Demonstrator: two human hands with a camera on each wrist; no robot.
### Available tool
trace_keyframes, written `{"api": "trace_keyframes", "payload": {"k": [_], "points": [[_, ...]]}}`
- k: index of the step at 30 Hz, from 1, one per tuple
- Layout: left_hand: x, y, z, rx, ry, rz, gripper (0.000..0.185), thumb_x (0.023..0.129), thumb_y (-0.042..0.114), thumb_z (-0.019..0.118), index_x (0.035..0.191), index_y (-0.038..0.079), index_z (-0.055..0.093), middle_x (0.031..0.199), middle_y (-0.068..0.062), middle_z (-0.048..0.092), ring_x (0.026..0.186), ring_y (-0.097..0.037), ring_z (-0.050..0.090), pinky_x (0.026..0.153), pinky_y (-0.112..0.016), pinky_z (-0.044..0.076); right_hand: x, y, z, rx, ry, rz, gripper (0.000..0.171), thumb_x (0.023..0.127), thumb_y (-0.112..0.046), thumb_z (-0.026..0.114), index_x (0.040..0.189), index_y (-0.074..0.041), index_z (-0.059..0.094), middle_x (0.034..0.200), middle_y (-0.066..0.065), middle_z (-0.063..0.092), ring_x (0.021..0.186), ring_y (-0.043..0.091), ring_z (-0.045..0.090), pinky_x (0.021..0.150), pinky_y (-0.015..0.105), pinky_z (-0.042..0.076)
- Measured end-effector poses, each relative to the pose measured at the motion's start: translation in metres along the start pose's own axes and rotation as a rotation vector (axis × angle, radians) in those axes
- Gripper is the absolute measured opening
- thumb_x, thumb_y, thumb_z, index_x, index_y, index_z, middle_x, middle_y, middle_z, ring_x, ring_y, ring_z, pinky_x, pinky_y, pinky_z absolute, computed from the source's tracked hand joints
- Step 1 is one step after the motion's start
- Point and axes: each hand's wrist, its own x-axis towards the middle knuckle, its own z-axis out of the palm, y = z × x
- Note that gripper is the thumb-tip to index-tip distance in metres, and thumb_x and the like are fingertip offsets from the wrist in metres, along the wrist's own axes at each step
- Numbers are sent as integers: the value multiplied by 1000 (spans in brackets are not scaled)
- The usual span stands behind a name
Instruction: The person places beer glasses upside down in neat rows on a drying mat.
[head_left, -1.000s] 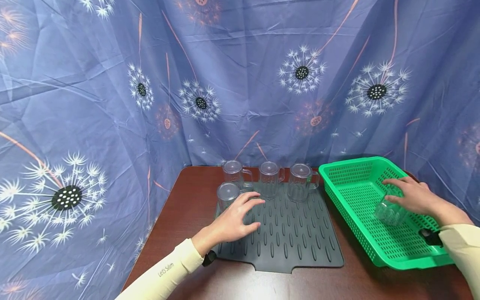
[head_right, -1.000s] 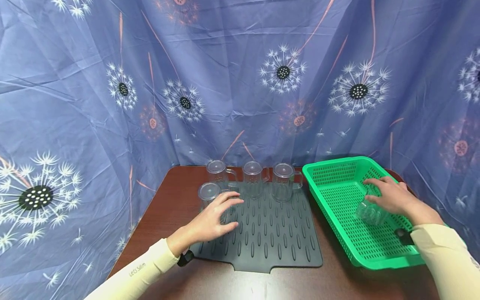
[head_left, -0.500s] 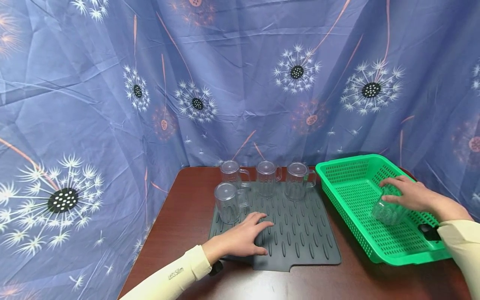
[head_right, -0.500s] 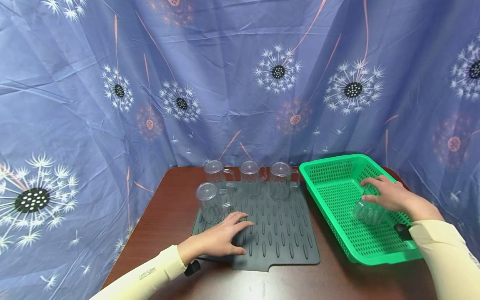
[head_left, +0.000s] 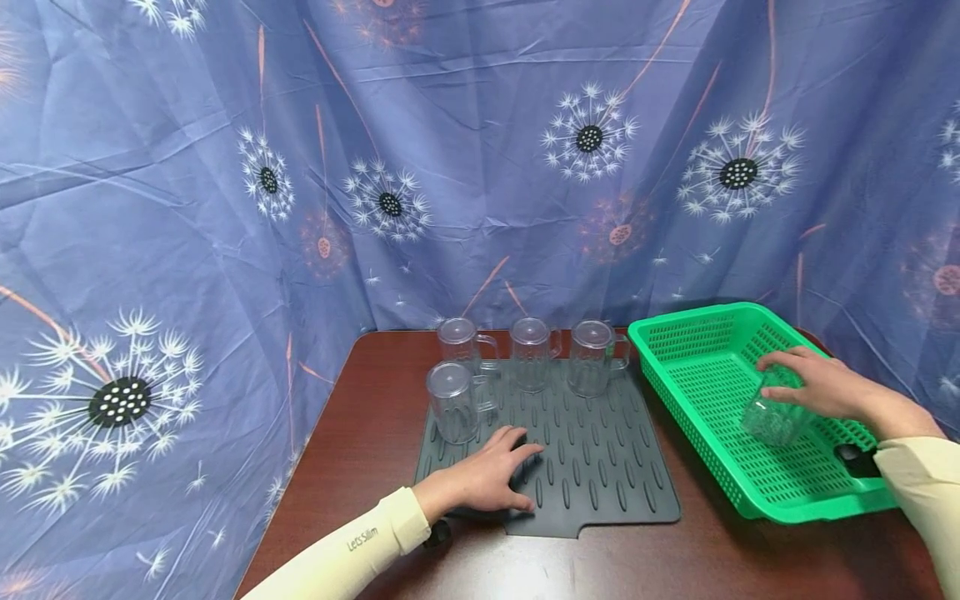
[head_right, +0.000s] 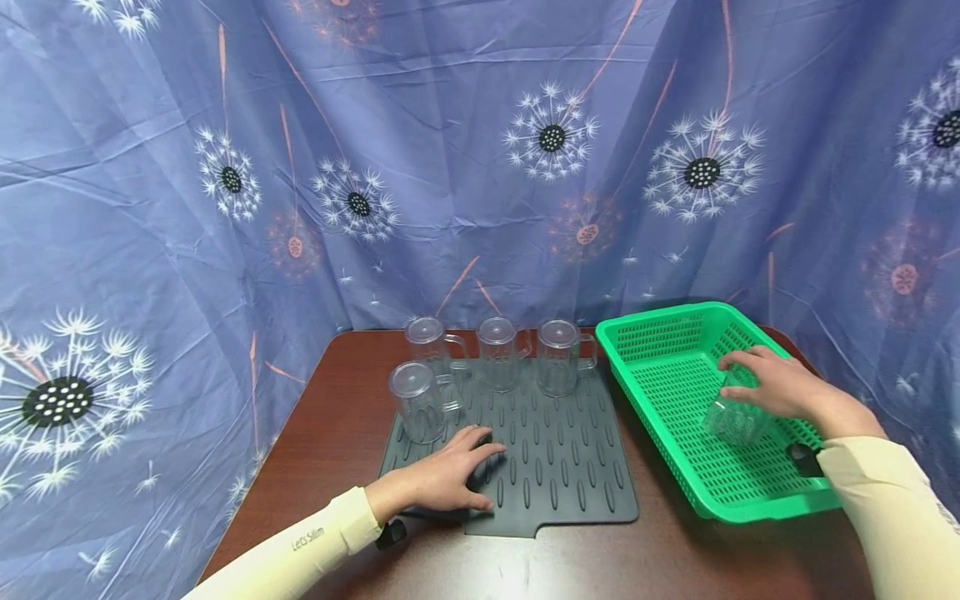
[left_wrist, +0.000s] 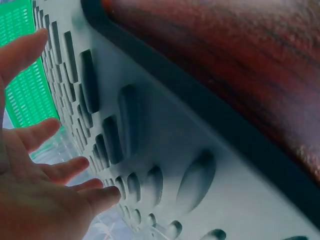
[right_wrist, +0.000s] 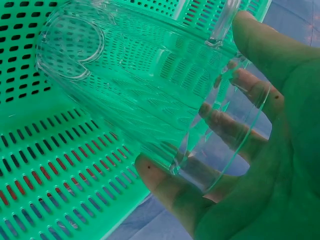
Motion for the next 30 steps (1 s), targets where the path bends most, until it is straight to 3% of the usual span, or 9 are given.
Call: {"api": "trace_keyframes", "payload": {"k": [21, 30], "points": [[0, -1, 13, 112, -20, -23, 76, 88, 53, 73, 153, 27, 44, 164, -10, 27, 152, -33, 25, 117, -50, 33, -3, -1, 5, -32, 26, -26, 39, 93, -31, 73, 123, -9, 61, 125, 31, 53, 104, 46, 59, 76, 59, 44], [0, -2, 11, 123, -23, -29, 76, 88, 54, 73, 153, 29, 44, 164, -9, 26, 152, -32, 25, 118, -50, 33, -6, -4, 4, -25, 36, -21, 37, 93, -33, 73, 122, -13, 62, 121, 23, 55, 86, 26, 61, 69, 45, 47]]}}
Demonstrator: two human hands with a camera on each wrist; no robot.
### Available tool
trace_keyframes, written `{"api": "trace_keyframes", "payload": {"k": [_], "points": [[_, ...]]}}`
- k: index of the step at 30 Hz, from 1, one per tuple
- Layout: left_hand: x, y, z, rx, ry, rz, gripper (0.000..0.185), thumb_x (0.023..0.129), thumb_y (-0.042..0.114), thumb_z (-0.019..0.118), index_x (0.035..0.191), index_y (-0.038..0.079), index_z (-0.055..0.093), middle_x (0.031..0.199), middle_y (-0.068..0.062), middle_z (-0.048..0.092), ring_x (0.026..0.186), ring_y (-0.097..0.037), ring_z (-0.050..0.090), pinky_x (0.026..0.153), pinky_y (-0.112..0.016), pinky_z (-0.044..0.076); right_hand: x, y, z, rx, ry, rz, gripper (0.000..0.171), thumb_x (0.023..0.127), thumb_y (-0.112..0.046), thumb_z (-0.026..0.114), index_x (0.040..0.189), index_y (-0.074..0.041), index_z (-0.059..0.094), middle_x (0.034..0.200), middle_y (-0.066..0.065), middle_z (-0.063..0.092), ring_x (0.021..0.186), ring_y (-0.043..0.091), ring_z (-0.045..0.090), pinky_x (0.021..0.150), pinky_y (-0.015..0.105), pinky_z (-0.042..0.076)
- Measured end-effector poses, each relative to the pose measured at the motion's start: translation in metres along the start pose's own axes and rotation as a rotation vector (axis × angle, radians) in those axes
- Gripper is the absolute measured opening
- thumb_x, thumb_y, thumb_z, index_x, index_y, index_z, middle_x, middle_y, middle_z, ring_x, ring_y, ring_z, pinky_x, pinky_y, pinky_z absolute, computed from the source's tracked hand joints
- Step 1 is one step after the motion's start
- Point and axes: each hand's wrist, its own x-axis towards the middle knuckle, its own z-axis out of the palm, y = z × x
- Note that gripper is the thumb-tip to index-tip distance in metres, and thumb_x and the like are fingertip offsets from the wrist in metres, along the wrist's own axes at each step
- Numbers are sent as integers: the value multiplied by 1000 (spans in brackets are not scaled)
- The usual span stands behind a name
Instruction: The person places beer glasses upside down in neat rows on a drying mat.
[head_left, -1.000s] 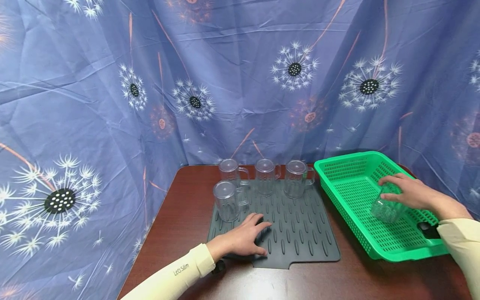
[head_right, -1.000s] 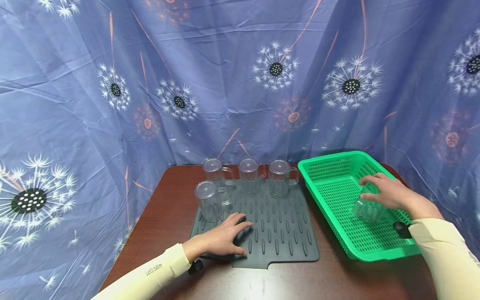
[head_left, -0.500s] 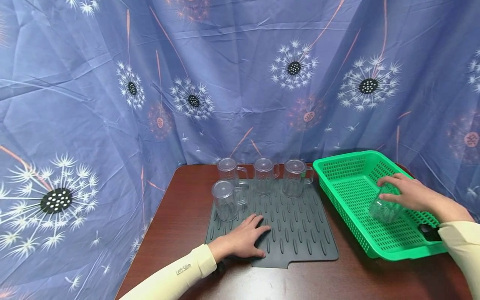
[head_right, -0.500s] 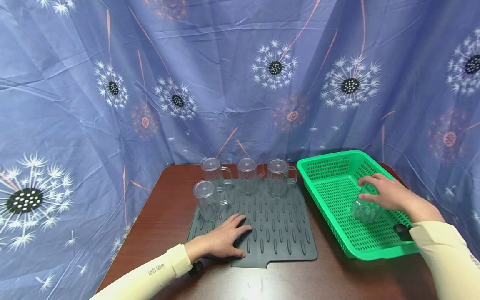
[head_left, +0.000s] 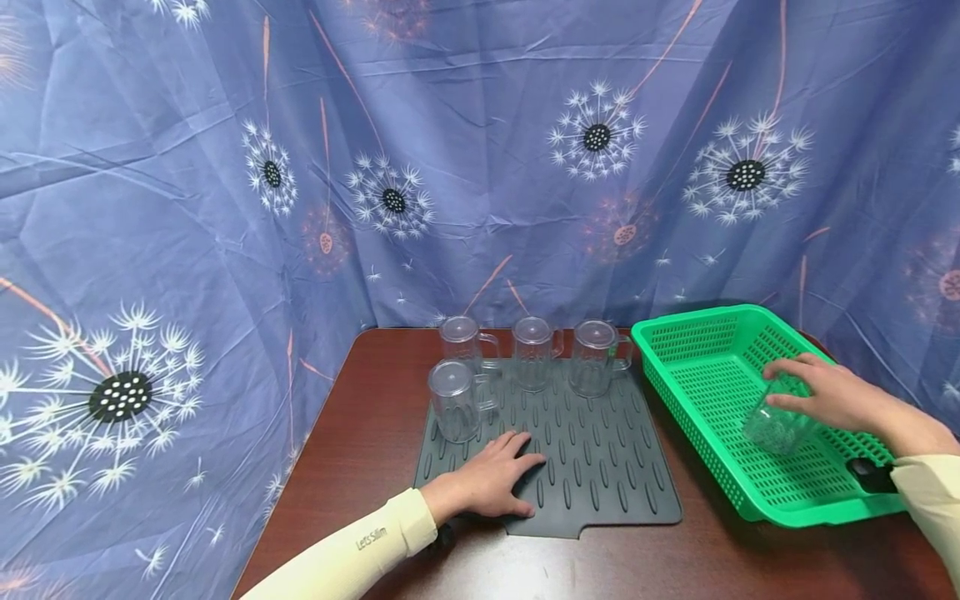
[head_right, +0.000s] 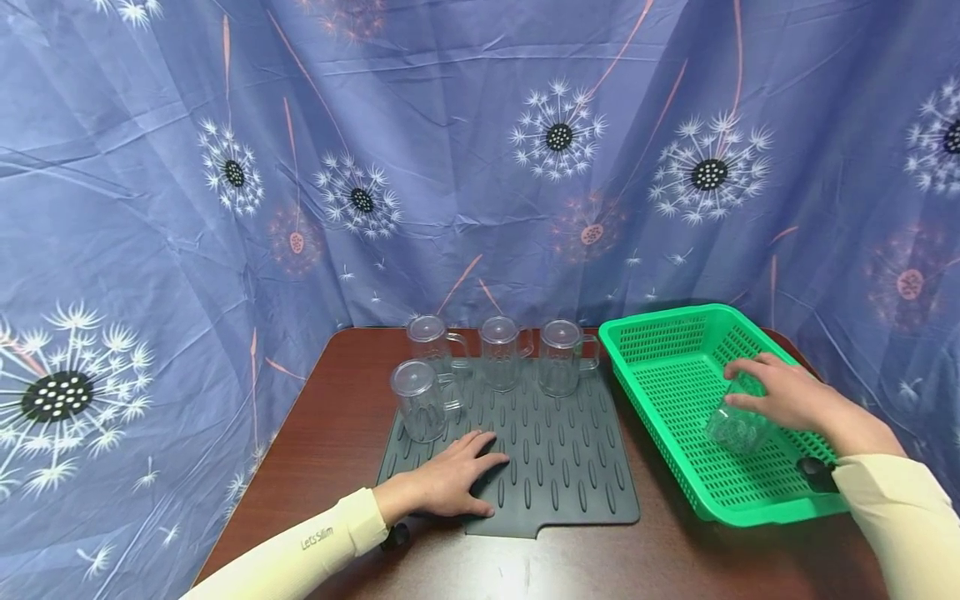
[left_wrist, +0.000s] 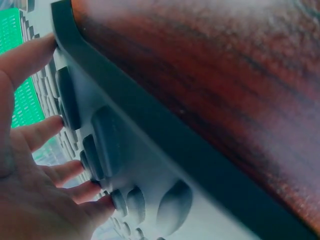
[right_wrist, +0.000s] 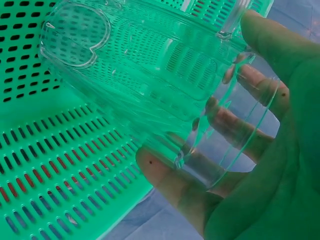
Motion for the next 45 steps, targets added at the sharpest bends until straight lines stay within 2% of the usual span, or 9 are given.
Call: {"api": "trace_keyframes", "payload": {"k": [9, 16, 25, 27, 30, 33, 36, 43, 45], "points": [[2, 0, 1, 21, -3, -3, 76, 86, 54, 74, 152, 30, 44, 164, -9, 27, 151, -32, 27, 116, -50, 35, -4, -4, 4, 16, 61, -54, 34, 90, -29, 77, 117, -13, 65, 116, 19, 60, 97, 30, 61, 71, 42, 49], [3, -2, 2, 9, -4, 2, 76, 87, 54, 73, 152, 30, 44, 164, -9, 26, 152, -32, 27, 117, -50, 34, -6, -12, 0, 49, 158, -87, 31, 89, -25, 78, 117, -18, 66, 114, 8, 62, 98, -1, 51, 69, 32, 48], [3, -1, -1, 18, 0, 3, 75, 87, 53, 74, 152, 29, 44, 164, -10, 27, 151, -33, 27, 117, -49, 33, -5, -32, -14, 67, 240, -51, 36, 92, -28, 75, 126, -20, 63, 125, 8, 59, 99, -11, 45, 71, 30, 45], [2, -1, -2, 8, 0, 7, 75, 87, 52, 74, 152, 28, 45, 164, -11, 27, 151, -34, 27, 117, -50, 33, -5, -35, -17, 82, 246, -43, 38, 93, -29, 74, 128, -20, 62, 128, 11, 57, 101, -6, 48, 69, 29, 46], [2, 0, -2, -8, -1, 12, 75, 87, 51, 75, 152, 27, 46, 164, -12, 27, 151, -34, 26, 118, -50, 32, -5, -42, -21, 112, 238, -4, 39, 95, -31, 72, 131, -21, 61, 131, 11, 54, 99, 14, 59, 69, 33, 47], [2, 0, -1, -15, 0, 14, 75, 87, 50, 75, 151, 26, 46, 163, -12, 27, 151, -35, 26, 119, -49, 31, -5, -50, -25, 146, 241, 27, 40, 96, -32, 70, 133, -21, 60, 132, 11, 53, 98, 31, 61, 69, 40, 48], [2, -1, -1, -12, 2, 16, 75, 87, 50, 76, 151, 26, 47, 163, -12, 28, 151, -34, 27, 118, -49, 32, -4, -59, -30, 169, 268, 38, 40, 96, -32, 70, 134, -22, 59, 130, 7, 53, 98, 23, 60, 69, 39, 48], [2, 0, 0, -9, -6, 20, 74, 88, 50, 75, 152, 28, 45, 164, -12, 26, 152, -35, 25, 119, -49, 30, -5, -77, -35, 200, 328, 21, 39, 94, -30, 73, 131, -27, 61, 127, -3, 52, 95, -10, 47, 66, 26, 45], [2, 0, 1, -14, -8, 21, 74, 88, 50, 75, 152, 28, 45, 164, -12, 26, 152, -36, 25, 119, -49, 30, -5, -82, -36, 207, 341, 14, 39, 94, -29, 73, 131, -28, 61, 128, -5, 51, 95, -14, 45, 65, 25, 45]]}}
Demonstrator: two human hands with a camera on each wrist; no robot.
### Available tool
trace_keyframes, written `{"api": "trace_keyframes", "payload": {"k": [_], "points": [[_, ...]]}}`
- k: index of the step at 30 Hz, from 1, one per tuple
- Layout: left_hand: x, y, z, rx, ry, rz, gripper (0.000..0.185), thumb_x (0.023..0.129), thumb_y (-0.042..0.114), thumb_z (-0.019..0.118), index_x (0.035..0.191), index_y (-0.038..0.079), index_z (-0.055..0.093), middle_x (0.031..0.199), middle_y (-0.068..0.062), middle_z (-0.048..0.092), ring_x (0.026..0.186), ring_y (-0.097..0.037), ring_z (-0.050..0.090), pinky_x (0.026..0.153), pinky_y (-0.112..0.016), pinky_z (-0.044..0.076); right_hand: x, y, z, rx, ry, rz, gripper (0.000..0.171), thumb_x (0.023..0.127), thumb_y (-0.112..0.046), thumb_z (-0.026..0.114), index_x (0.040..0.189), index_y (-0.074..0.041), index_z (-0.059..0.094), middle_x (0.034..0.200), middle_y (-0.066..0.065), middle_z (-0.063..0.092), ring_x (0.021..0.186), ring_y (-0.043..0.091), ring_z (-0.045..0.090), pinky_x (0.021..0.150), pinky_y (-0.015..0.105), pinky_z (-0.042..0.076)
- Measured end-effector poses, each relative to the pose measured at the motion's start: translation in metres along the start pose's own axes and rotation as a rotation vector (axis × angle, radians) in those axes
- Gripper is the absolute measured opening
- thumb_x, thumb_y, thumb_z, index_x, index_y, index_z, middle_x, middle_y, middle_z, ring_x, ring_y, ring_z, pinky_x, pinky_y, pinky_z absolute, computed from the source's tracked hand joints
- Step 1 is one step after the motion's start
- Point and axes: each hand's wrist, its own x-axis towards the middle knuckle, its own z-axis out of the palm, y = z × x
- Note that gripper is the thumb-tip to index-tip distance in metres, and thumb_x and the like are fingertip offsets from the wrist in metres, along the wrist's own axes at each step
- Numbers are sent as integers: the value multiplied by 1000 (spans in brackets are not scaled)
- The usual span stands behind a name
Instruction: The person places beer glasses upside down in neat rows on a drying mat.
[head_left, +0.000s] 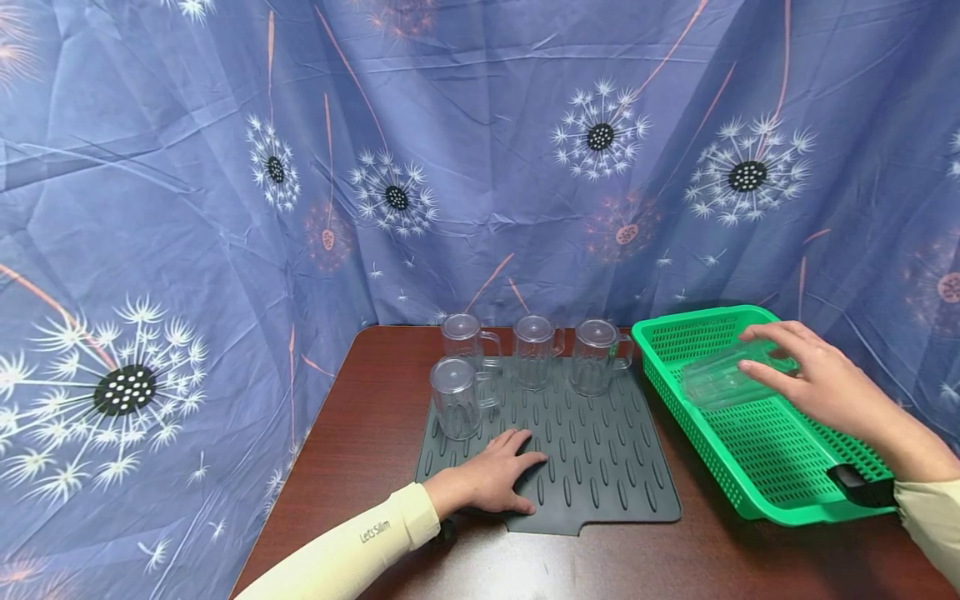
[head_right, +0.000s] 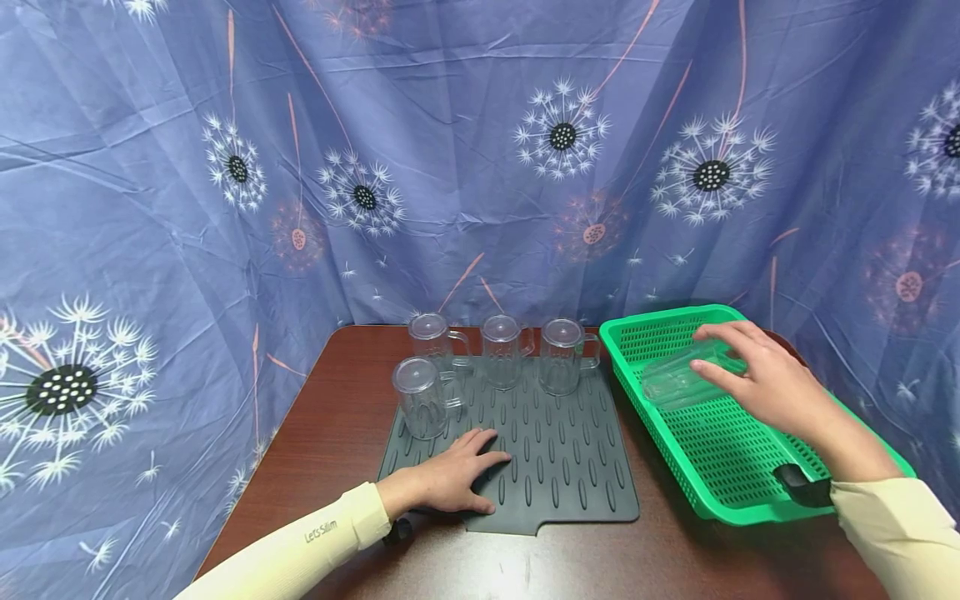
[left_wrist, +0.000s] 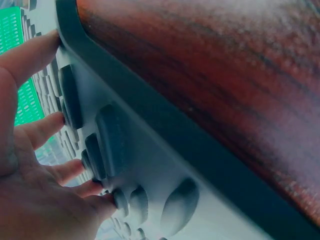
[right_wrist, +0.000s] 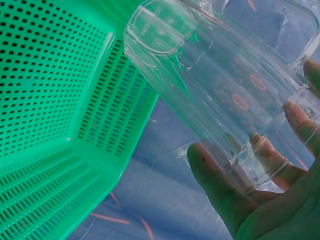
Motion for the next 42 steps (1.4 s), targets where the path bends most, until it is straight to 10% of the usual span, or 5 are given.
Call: {"api": "trace_keyframes", "payload": {"k": [13, 42], "points": [[0, 1, 0, -11, -7, -9, 74, 87, 49, 75, 151, 27, 46, 164, -12, 26, 152, -35, 25, 120, -49, 30, 0, -29, 10, 135, 83, -62, 40, 93, -17, 73, 131, -23, 62, 131, -16, 49, 105, -10, 45, 77, 1, 38], [1, -2, 2, -46, -3, -25, 73, 87, 51, 75, 151, 32, 46, 165, -8, 23, 153, -33, 22, 119, -50, 30, -14, -76, 66, 401, 73, 120, 37, 102, -28, 61, 138, -20, 55, 123, -8, 55, 91, -7, 61, 65, 25, 51]]}}
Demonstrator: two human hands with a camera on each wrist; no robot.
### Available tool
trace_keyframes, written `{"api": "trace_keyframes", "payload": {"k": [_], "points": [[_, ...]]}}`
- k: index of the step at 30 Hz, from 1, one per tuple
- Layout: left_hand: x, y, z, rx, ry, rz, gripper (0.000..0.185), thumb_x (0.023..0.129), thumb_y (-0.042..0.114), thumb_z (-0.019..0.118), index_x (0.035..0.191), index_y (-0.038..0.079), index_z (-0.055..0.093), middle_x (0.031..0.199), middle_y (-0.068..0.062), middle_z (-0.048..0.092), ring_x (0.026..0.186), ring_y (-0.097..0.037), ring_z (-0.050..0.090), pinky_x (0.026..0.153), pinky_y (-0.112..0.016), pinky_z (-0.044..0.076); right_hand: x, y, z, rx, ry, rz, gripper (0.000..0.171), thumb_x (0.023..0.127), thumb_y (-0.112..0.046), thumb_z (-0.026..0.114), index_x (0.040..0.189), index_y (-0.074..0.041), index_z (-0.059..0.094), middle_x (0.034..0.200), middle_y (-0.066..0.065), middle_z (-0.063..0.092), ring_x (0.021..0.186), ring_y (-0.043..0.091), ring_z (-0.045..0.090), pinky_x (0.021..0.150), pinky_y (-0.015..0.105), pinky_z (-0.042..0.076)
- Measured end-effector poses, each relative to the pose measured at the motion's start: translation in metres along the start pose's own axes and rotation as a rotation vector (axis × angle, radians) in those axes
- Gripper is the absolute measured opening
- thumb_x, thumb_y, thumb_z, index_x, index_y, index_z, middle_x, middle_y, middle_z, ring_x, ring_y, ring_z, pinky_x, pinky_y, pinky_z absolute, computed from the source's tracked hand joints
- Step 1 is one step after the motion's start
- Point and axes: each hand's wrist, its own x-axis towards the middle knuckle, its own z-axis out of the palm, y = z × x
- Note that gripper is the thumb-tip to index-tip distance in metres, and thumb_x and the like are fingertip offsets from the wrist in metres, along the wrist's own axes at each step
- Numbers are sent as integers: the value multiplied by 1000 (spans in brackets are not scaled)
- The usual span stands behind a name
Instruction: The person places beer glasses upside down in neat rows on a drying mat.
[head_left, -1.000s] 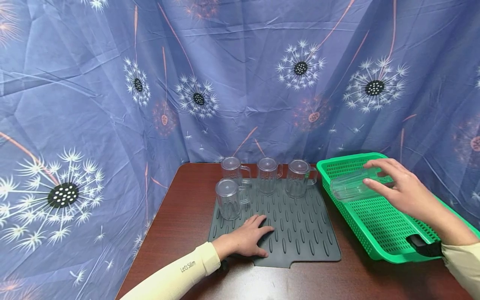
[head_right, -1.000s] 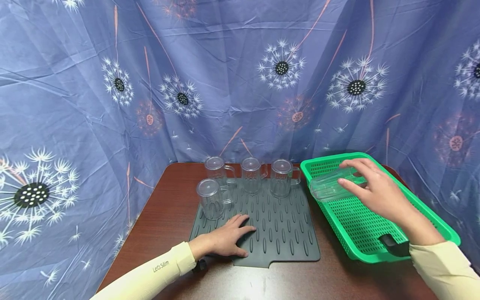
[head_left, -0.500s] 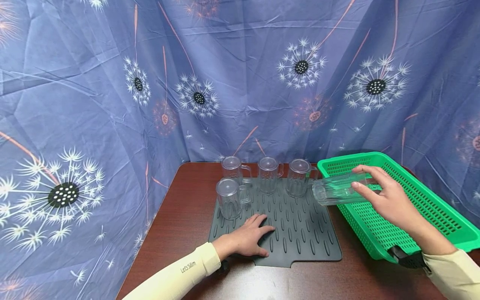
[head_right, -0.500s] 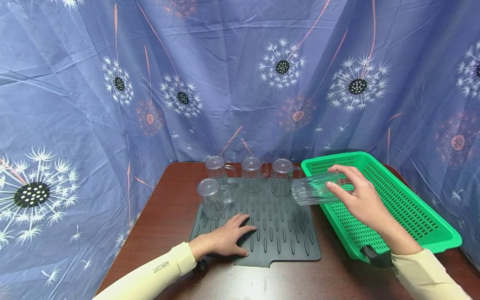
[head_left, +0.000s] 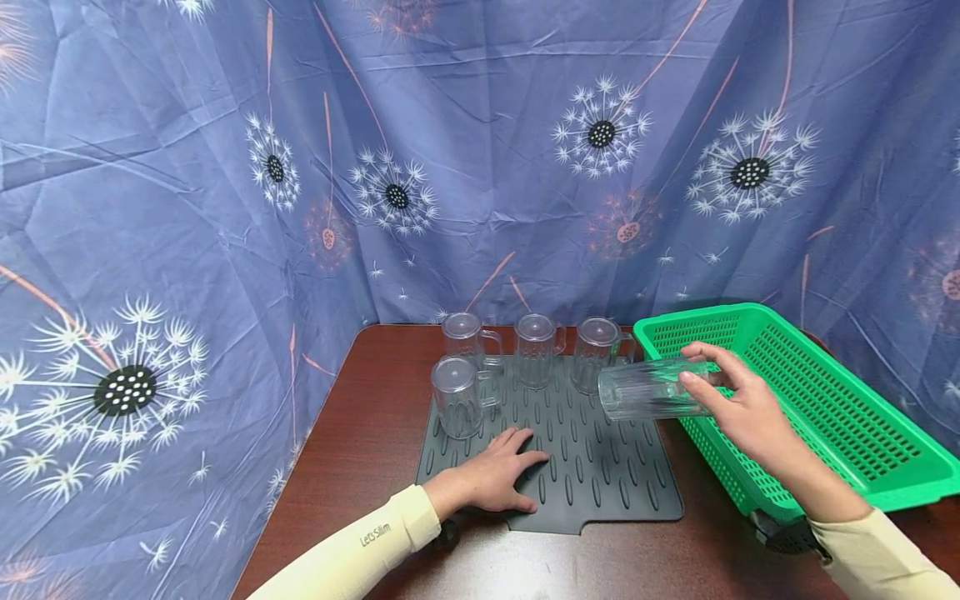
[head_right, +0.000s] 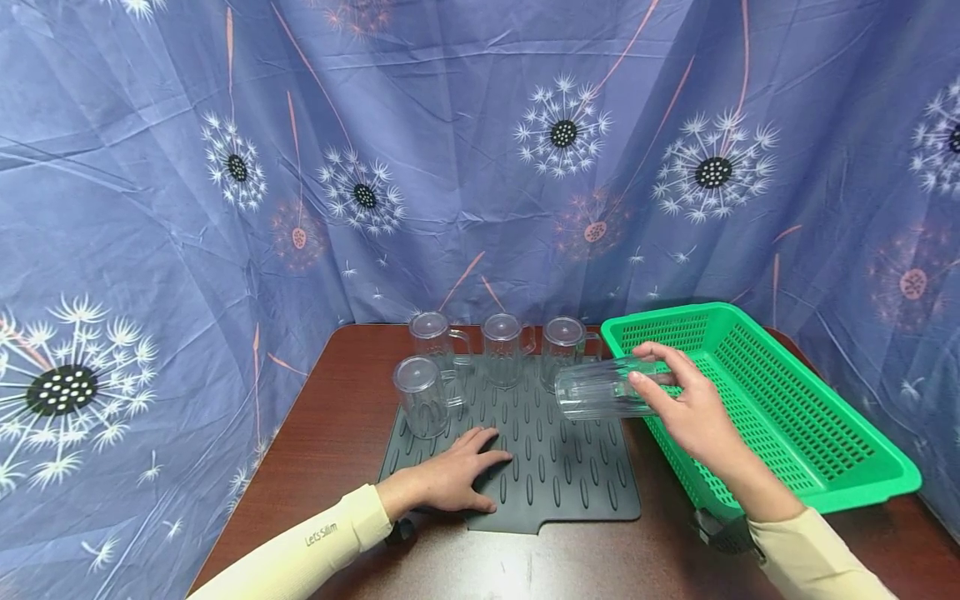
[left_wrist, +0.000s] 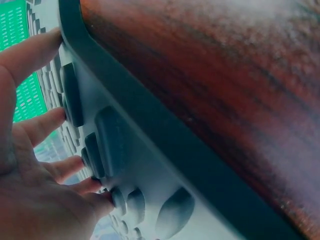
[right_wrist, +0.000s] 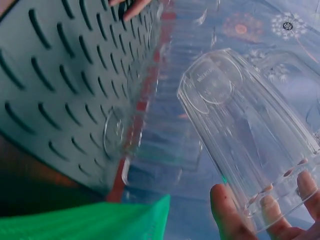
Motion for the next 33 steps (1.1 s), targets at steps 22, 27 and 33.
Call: {"api": "trace_keyframes", "payload": {"k": [22, 27, 33], "points": [[0, -1, 2, -25, 29, 19, 68, 90, 50, 71, 150, 30, 48, 165, -9, 25, 153, -34, 23, 119, -52, 30, -16, 4, 49, 157, -39, 141, 42, 105, -35, 53, 143, -16, 49, 132, 15, 56, 96, -9, 63, 75, 27, 56], [1, 0, 2, -44, 36, 13, 66, 91, 50, 70, 150, 29, 48, 165, -9, 25, 153, -34, 22, 120, -52, 28, -17, 8, 61, 186, -37, 176, 44, 105, -37, 53, 142, -14, 48, 133, 17, 56, 95, -6, 62, 74, 30, 55], [1, -1, 2, -140, 70, -15, 64, 93, 49, 68, 149, 24, 50, 163, -9, 30, 152, -31, 25, 118, -51, 31, -17, 13, 77, 209, -27, 196, 42, 105, -35, 53, 139, -10, 50, 131, 20, 57, 92, -4, 60, 70, 34, 56]]}}
